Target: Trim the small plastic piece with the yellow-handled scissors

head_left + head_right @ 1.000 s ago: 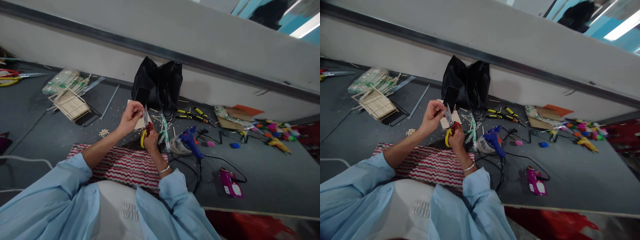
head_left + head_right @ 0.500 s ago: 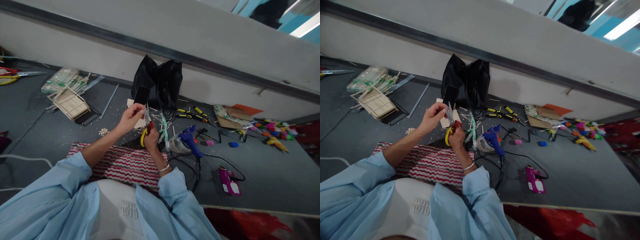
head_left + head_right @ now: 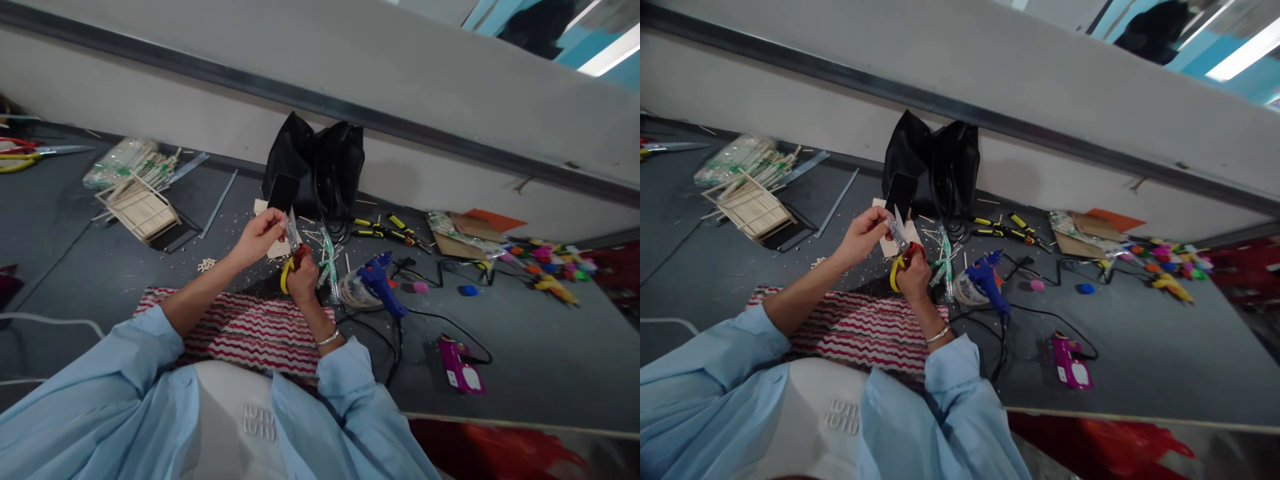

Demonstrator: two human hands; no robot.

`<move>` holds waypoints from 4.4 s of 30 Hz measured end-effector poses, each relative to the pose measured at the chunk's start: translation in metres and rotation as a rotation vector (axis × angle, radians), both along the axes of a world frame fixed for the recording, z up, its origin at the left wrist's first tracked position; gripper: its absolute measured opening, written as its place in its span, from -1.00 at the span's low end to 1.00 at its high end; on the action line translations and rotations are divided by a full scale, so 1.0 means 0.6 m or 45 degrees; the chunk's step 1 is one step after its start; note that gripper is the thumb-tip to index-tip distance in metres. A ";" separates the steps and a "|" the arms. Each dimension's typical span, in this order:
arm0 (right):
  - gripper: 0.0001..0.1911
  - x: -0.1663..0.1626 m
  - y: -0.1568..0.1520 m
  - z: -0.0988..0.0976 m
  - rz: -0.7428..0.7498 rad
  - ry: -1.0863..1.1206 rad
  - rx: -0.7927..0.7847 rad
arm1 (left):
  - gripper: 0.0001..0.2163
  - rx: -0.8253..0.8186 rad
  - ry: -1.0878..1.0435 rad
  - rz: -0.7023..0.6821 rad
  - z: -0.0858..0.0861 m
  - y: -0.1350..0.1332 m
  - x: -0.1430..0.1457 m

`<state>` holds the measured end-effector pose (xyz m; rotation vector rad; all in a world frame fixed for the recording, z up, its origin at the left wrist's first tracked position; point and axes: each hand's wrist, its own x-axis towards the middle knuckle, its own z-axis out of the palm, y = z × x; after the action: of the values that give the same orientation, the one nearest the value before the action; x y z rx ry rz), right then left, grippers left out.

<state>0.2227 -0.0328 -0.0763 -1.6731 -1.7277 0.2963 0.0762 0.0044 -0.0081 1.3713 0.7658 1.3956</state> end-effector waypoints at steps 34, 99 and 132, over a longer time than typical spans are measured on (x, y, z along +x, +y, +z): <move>-0.61 -0.005 -0.004 0.019 0.002 -0.126 -0.172 | -0.84 0.109 0.243 0.159 -0.016 -0.009 0.010; -0.59 0.004 -0.002 0.012 0.049 -0.120 -0.068 | -0.80 0.189 0.201 0.045 -0.013 -0.007 0.009; -0.87 0.005 0.023 -0.031 0.013 0.720 0.174 | -0.86 0.300 1.036 0.051 0.050 -0.002 -0.061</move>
<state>0.2258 -0.0187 -0.0950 -1.3170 -1.2990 0.5798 0.0397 0.0034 0.0222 2.1603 1.1680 0.9451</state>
